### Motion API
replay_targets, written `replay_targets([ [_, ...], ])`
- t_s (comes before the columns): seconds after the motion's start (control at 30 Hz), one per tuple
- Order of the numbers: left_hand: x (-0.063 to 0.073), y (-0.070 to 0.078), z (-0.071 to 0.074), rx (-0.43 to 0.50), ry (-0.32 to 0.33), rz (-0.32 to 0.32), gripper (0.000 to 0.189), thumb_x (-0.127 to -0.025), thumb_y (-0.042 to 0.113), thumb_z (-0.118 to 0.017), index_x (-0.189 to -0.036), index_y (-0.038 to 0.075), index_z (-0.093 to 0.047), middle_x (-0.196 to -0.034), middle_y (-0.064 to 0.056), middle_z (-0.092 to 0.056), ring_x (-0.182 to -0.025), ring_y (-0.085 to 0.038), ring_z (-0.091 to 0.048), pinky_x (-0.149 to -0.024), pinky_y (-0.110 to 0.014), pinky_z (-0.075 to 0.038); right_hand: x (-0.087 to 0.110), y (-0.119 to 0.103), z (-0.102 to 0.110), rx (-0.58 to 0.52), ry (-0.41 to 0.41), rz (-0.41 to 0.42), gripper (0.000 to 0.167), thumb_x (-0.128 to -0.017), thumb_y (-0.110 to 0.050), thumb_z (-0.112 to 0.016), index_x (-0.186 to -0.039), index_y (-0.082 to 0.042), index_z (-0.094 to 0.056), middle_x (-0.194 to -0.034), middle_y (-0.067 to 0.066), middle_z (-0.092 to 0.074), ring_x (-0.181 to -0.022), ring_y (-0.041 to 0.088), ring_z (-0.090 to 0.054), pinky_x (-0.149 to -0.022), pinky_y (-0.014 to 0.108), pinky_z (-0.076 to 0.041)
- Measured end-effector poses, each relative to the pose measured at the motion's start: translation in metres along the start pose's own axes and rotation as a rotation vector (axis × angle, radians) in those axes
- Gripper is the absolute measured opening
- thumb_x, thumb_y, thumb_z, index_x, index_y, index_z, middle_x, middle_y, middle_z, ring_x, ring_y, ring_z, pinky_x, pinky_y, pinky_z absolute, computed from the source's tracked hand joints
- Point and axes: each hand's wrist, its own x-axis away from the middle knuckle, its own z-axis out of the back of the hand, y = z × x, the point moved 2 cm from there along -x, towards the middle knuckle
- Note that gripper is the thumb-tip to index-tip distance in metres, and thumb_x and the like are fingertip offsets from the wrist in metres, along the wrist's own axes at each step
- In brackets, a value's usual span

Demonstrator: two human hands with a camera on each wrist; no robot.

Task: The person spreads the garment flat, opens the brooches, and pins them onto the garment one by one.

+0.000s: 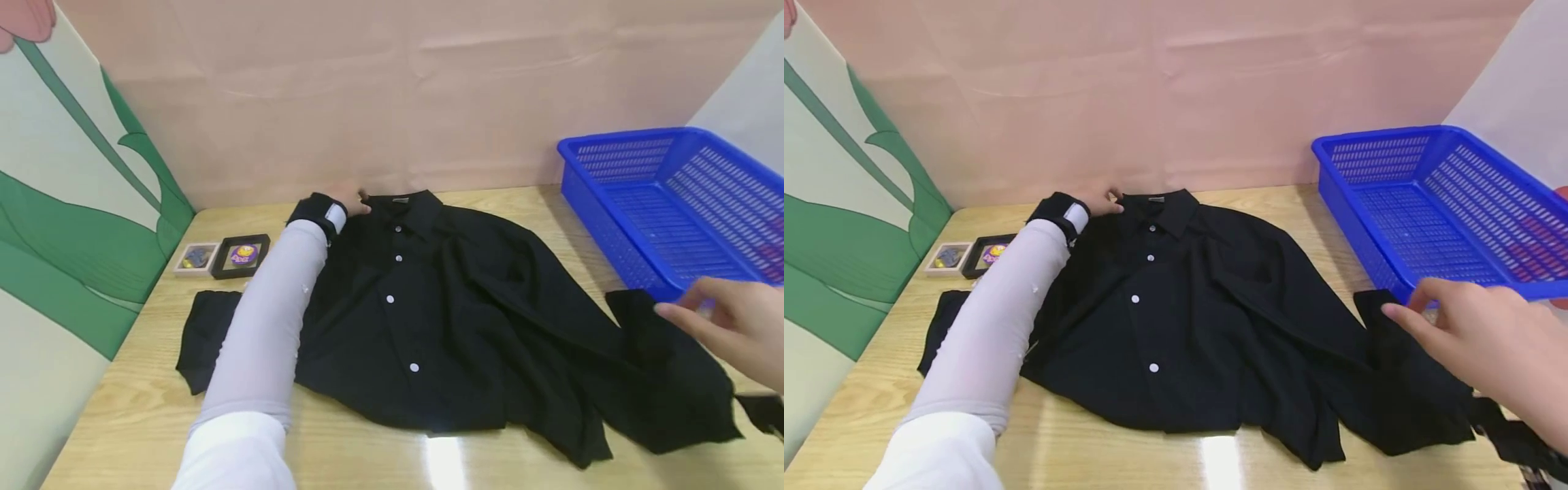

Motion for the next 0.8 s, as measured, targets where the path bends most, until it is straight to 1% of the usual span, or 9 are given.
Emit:
replay_targets([
  [0.03, 0.000, -0.008, 0.000, 0.018, 0.034, 0.011, 0.049, -0.096, 0.031, -0.060, -0.139, 0.007, -0.056, -0.145, -0.014, -0.053, -0.133, -0.033, -0.050, -0.111, -0.045, -0.040, -0.013, -0.013, 0.002, 0.071, -0.085, 0.003, 0.045, -0.098, -0.044, -0.059, -0.079, -0.003, -0.065, -0.049, -0.014, -0.036, -0.044, 0.000, -0.030, -0.040, 0.025, -0.023],
  [0.1, 0.001, -0.023, -0.002, 0.034, 0.060, 0.056, 0.049, -0.095, 0.029, -0.062, -0.136, 0.003, -0.058, -0.142, -0.016, -0.056, -0.131, -0.034, -0.051, -0.109, -0.045, -0.042, -0.041, -0.031, -0.001, 0.160, -0.223, 0.021, 0.043, -0.098, -0.046, -0.058, -0.086, -0.006, -0.068, -0.054, -0.008, -0.043, -0.049, 0.007, -0.038, -0.044, 0.028, -0.029],
  [0.2, 0.001, -0.036, -0.010, 0.068, 0.015, 0.132, 0.051, -0.095, 0.032, -0.062, -0.134, -0.002, -0.059, -0.141, -0.017, -0.057, -0.130, -0.034, -0.053, -0.109, -0.044, -0.043, -0.086, -0.050, -0.015, 0.172, -0.404, 0.019, 0.041, -0.097, -0.048, -0.059, -0.096, -0.009, -0.070, -0.066, -0.004, -0.058, -0.059, 0.015, -0.051, -0.050, 0.033, -0.037],
  [0.37, -0.001, -0.037, -0.027, 0.107, -0.071, 0.236, 0.062, -0.097, 0.041, -0.060, -0.144, 0.003, -0.049, -0.151, -0.014, -0.048, -0.138, -0.031, -0.046, -0.114, -0.043, -0.038, -0.152, -0.067, -0.063, 0.022, -0.524, 0.037, 0.036, -0.097, -0.039, -0.061, -0.101, -0.004, -0.070, -0.066, 0.001, -0.065, -0.057, 0.016, -0.059, -0.055, 0.035, -0.045],
  [0.47, -0.009, -0.033, -0.036, 0.101, -0.086, 0.217, 0.067, -0.097, 0.044, -0.059, -0.150, 0.007, -0.042, -0.157, -0.012, -0.041, -0.143, -0.030, -0.040, -0.118, -0.041, -0.033, -0.185, -0.068, -0.100, -0.089, -0.599, 0.028, 0.036, -0.098, -0.030, -0.059, -0.106, 0.004, -0.067, -0.057, 0.003, -0.060, -0.048, 0.014, -0.053, -0.053, 0.031, -0.044],
  [0.57, -0.014, -0.025, -0.038, 0.054, -0.081, 0.181, 0.063, -0.097, 0.043, -0.060, -0.147, 0.007, -0.047, -0.152, -0.011, -0.048, -0.139, -0.029, -0.046, -0.115, -0.040, -0.037, -0.214, -0.063, -0.139, -0.251, -0.685, -0.039, 0.043, -0.101, -0.026, -0.055, -0.118, 0.013, -0.060, -0.055, 0.002, -0.055, -0.045, 0.011, -0.045, -0.050, 0.027, -0.038],
  [0.67, -0.010, -0.018, -0.036, -0.012, -0.056, 0.169, 0.053, -0.095, 0.040, -0.065, -0.136, 0.007, -0.059, -0.137, -0.010, -0.061, -0.123, -0.027, -0.058, -0.105, -0.038, -0.046, -0.235, -0.054, -0.179, -0.367, -0.804, -0.158, 0.056, -0.104, -0.029, -0.049, -0.136, 0.016, -0.044, -0.058, -0.002, -0.055, -0.046, 0.008, -0.043, -0.050, 0.024, -0.035],
  [0.73, -0.006, -0.018, -0.037, -0.024, -0.049, 0.184, 0.042, -0.093, 0.038, -0.069, -0.118, 0.005, -0.067, -0.115, -0.008, -0.067, -0.102, -0.023, -0.061, -0.091, -0.034, -0.050, -0.243, -0.048, -0.203, -0.396, -0.865, -0.218, 0.062, -0.104, -0.032, -0.048, -0.144, 0.014, -0.035, -0.060, -0.003, -0.056, -0.049, 0.008, -0.046, -0.053, 0.024, -0.037],
  [0.8, -0.002, -0.017, -0.038, -0.036, -0.038, 0.186, 0.031, -0.091, 0.037, -0.072, -0.094, 0.006, -0.067, -0.089, -0.004, -0.064, -0.082, -0.018, -0.057, -0.075, -0.030, -0.048, -0.248, -0.041, -0.222, -0.370, -0.895, -0.232, 0.055, -0.104, -0.035, -0.049, -0.136, 0.009, -0.047, -0.060, -0.004, -0.055, -0.051, 0.008, -0.047, -0.054, 0.024, -0.039],
])
